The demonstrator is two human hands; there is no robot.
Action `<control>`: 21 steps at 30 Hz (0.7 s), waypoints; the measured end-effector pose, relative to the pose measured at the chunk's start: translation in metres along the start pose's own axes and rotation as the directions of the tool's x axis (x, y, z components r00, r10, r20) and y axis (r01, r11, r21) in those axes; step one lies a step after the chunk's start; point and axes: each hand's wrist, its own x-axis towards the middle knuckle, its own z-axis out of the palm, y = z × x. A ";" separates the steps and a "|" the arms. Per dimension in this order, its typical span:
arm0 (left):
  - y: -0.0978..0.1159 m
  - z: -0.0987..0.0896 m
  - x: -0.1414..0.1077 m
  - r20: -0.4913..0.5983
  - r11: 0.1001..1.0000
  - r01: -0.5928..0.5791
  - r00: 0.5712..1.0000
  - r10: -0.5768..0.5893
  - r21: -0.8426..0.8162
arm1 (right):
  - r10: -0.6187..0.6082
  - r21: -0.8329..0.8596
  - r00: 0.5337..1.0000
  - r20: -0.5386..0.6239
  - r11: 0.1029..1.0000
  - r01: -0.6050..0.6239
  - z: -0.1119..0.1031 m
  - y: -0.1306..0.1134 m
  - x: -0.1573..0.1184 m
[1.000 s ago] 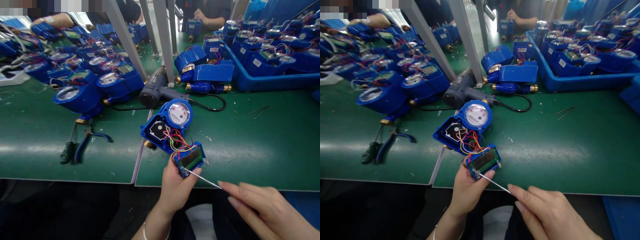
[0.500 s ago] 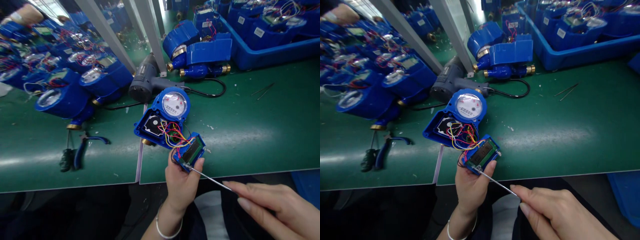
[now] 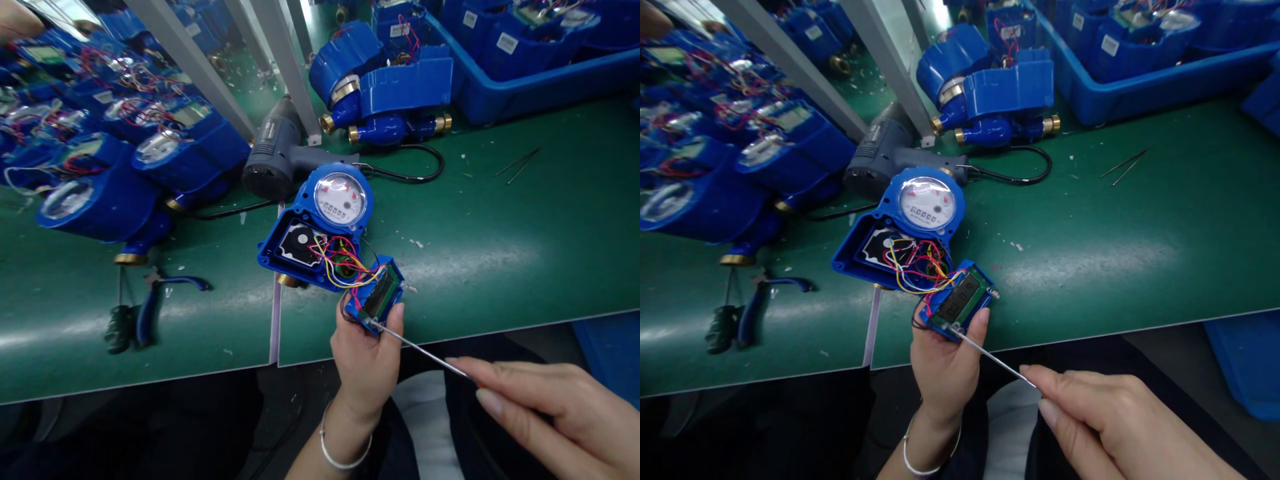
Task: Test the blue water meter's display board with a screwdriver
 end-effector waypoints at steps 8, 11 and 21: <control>0.004 0.004 -0.002 -0.105 0.967 -0.070 0.990 0.099 0.247 | 0.197 0.066 0.931 -0.307 0.980 -0.186 0.022 -0.004 -0.009; 0.005 0.004 -0.002 -0.125 0.950 -0.054 0.987 0.096 0.307 | 0.225 0.088 0.917 -0.329 0.974 -0.207 0.031 -0.004 -0.011; 0.011 0.003 0.001 -0.137 0.954 -0.023 0.988 0.067 0.299 | 0.263 0.363 0.963 0.065 0.892 -0.269 0.020 -0.004 0.002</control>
